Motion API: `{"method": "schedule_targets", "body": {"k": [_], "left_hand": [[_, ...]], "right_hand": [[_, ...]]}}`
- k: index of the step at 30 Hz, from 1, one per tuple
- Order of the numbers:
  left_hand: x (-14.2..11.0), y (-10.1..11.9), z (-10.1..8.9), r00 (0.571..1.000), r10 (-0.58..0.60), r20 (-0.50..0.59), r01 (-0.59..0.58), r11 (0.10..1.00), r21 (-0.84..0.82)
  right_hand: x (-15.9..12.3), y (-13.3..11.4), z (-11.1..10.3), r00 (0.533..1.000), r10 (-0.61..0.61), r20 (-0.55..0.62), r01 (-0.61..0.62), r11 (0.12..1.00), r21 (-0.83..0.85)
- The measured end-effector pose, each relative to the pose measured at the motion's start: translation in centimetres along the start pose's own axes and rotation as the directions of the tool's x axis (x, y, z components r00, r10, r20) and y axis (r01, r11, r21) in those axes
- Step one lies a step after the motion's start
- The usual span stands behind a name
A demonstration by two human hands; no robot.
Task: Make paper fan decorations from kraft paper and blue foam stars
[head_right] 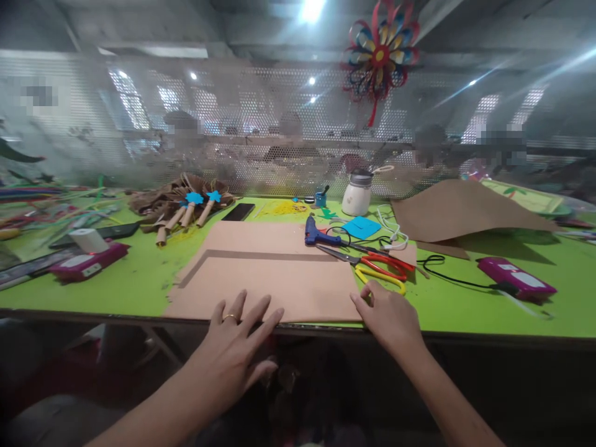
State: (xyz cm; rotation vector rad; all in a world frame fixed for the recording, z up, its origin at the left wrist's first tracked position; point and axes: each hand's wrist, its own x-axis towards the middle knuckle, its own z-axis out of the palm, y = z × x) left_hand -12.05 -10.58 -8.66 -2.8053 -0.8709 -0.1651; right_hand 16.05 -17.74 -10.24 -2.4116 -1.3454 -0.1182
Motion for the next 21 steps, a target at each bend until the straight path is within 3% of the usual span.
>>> {"method": "schedule_targets", "body": {"k": [2,4,6,7,9,10,13,16,21], "left_hand": [[0.0,-0.1,0.0,0.999,0.005,0.033,-0.005,1.000,-0.007],[0.1,-0.2,-0.1,0.998,0.011,0.057,-0.011,1.000,-0.014],[0.1,-0.2,-0.2,0.998,0.011,0.069,-0.010,1.000,-0.012],[0.2,-0.2,-0.3,0.997,0.010,0.071,-0.010,1.000,-0.009],[0.2,-0.1,-0.3,0.998,0.005,0.063,-0.005,1.000,0.002],[0.2,-0.1,-0.2,0.998,0.005,0.055,-0.005,1.000,0.006],[0.1,0.0,0.0,1.000,0.001,0.027,-0.001,1.000,0.019],[0.0,-0.1,0.3,1.000,0.008,-0.002,-0.008,1.000,0.027],[-0.1,0.1,0.9,0.999,-0.006,-0.052,0.008,0.999,0.047]], "right_hand": [[-0.1,0.2,0.3,0.999,0.006,-0.047,-0.006,1.000,0.011],[-0.4,0.2,0.4,0.982,-0.034,-0.183,0.039,0.999,0.021],[-1.2,-0.4,0.1,0.914,-0.137,-0.383,0.151,0.989,0.006],[-1.7,-0.9,-0.1,0.856,-0.201,-0.476,0.226,0.974,-0.006],[-3.1,-2.6,-0.6,0.768,-0.328,-0.550,0.395,0.918,0.004],[-3.9,-3.6,-0.7,0.737,-0.382,-0.557,0.477,0.879,0.029],[-6.2,-6.7,-0.3,0.682,-0.632,-0.369,0.689,0.724,0.034],[-7.6,-8.5,0.9,0.664,-0.709,-0.237,0.728,0.686,-0.012],[-7.6,-8.3,2.1,0.666,-0.728,-0.165,0.734,0.678,-0.031]]}}
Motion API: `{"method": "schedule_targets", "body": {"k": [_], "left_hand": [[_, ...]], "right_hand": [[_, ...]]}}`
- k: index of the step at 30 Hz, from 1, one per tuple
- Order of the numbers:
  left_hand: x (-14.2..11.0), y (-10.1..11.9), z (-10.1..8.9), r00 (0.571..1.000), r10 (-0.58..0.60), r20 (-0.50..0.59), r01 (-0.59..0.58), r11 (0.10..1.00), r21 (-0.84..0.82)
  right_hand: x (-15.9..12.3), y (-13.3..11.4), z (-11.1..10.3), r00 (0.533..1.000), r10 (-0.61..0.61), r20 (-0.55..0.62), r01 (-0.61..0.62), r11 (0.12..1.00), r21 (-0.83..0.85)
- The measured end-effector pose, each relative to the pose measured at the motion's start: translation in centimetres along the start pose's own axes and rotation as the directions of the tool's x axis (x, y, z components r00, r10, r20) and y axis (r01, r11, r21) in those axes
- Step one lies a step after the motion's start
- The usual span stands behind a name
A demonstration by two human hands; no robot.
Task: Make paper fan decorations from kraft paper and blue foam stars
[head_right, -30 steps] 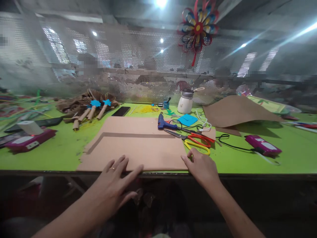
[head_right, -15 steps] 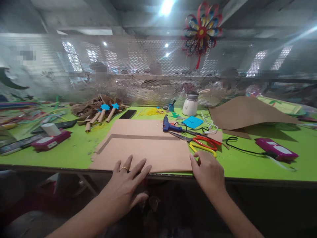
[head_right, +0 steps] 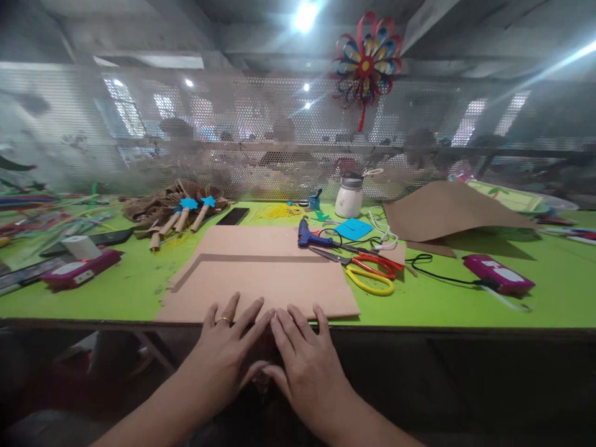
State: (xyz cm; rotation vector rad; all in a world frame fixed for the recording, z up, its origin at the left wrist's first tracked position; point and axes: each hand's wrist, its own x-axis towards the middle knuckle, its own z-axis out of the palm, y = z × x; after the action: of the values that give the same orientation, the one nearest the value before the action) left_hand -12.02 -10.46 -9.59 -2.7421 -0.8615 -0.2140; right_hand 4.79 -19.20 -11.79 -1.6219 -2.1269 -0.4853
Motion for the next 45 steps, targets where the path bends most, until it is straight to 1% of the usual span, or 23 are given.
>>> {"method": "schedule_targets", "body": {"k": [5,11,16,23,28,32,39,45], "left_hand": [[-0.1,0.0,0.2,0.999,-0.005,-0.052,0.003,1.000,-0.023],[-0.1,-0.1,-0.1,1.000,0.018,-0.025,-0.019,1.000,-0.020],[0.0,-0.1,0.0,0.999,0.025,-0.031,-0.025,1.000,-0.017],[-0.1,-0.2,0.0,0.998,0.031,-0.046,-0.031,0.999,-0.016],[-0.3,-0.3,-0.2,0.998,0.043,-0.037,-0.044,0.998,-0.045],[-0.4,-0.4,-0.5,0.999,0.043,-0.030,-0.045,0.996,-0.079],[-1.4,-1.3,-1.0,0.998,0.065,-0.024,-0.068,0.990,-0.124],[-3.2,-2.7,-1.2,0.997,0.075,-0.029,-0.079,0.984,-0.162]], "right_hand": [[-0.1,0.4,-0.4,1.000,-0.009,0.003,0.009,1.000,0.003],[0.0,-0.1,-0.4,0.999,0.041,-0.029,-0.041,0.999,-0.007],[-0.6,0.4,-0.8,0.997,0.081,-0.004,-0.081,0.996,-0.025],[-2.7,2.8,-2.0,0.991,0.132,-0.005,-0.132,0.989,-0.071],[-4.8,5.1,-2.5,0.992,0.123,-0.015,-0.124,0.983,-0.135],[-6.2,6.3,-2.7,0.991,0.123,-0.048,-0.130,0.977,-0.167],[-7.3,7.0,-2.1,0.993,0.074,-0.097,-0.087,0.986,-0.140],[-9.0,8.5,-0.1,0.990,0.018,-0.140,-0.035,0.992,-0.121]]}}
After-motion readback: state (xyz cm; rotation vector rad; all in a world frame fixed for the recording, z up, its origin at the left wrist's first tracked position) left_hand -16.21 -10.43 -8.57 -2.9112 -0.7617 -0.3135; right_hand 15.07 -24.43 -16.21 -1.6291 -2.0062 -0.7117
